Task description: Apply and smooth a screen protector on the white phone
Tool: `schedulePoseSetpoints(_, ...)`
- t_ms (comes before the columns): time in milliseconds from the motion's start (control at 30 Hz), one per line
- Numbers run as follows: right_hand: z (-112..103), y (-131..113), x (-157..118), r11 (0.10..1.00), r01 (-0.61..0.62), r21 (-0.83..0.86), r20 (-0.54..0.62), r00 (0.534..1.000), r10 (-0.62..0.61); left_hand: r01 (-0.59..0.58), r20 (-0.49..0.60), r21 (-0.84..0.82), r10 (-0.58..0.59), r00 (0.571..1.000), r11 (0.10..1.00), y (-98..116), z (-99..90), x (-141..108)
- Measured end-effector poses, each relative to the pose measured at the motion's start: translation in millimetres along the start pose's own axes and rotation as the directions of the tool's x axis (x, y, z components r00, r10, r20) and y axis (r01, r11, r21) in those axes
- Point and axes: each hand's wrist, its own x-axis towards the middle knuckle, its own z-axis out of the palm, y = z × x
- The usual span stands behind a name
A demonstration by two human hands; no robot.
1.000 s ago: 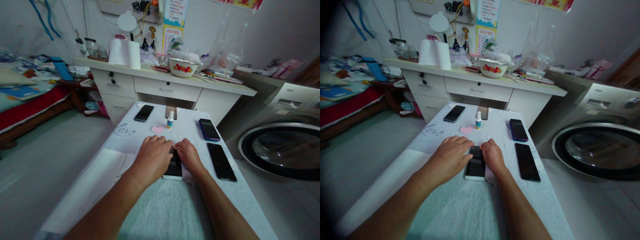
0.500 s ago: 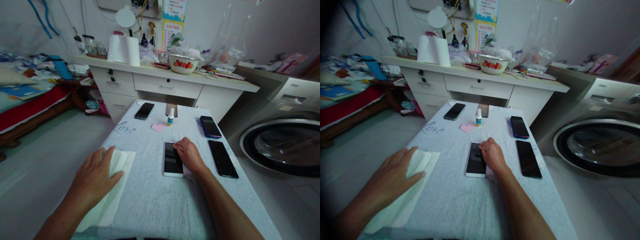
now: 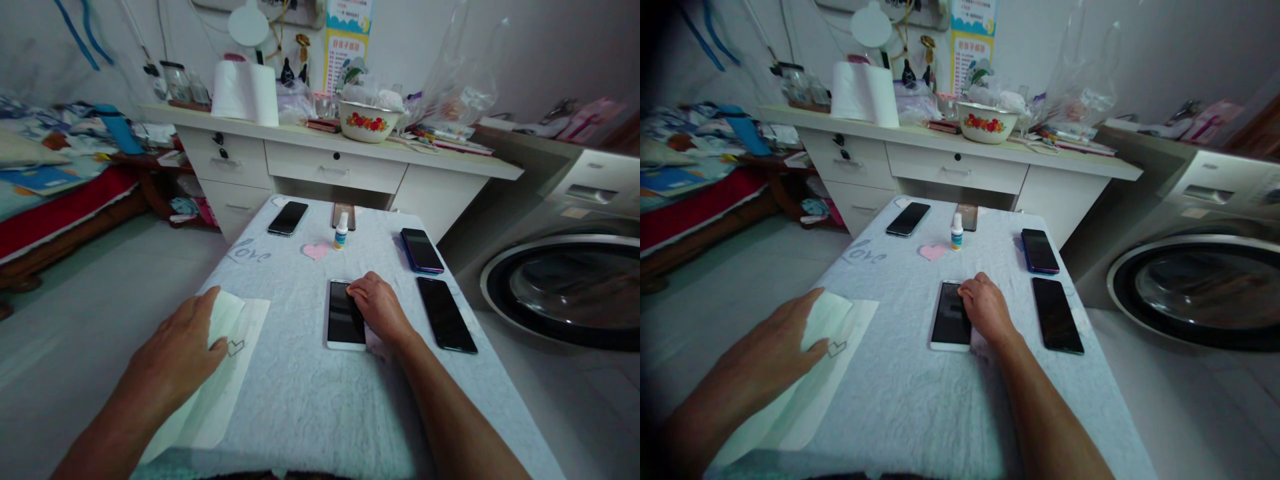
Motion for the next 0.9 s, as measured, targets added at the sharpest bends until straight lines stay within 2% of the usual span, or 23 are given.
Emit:
schedulePoseSetpoints(233,-0.4,0.0,0.3,1.0,0.0,-0.005,-0.002,1.0,0.0,-0.027,0.044,-0.036,0.028,0.999,0.999,-8.7,-2.6,-6.2)
schedulePoseSetpoints(467,-1.9,-1.5,0.1,1.0,-0.002,-0.002,0.002,1.0,0.002,-0.084,0.068,-0.002,0.084,0.994,0.996,-13.5,3.5,-15.9)
schedulePoseSetpoints(733,1.1,1.8,-0.2,1.0,0.005,0.006,-0.017,1.0,-0.005,-0.048,0.087,0.081,0.041,0.995,0.996,-2.0,5.6,-13.6)
schedulePoseSetpoints(900,-2.0,-0.7,-1.2,1.0,-0.004,0.018,-0.006,1.0,0.004,-0.03,0.089,0.071,0.024,0.996,0.997,3.9,4.0,-12.2)
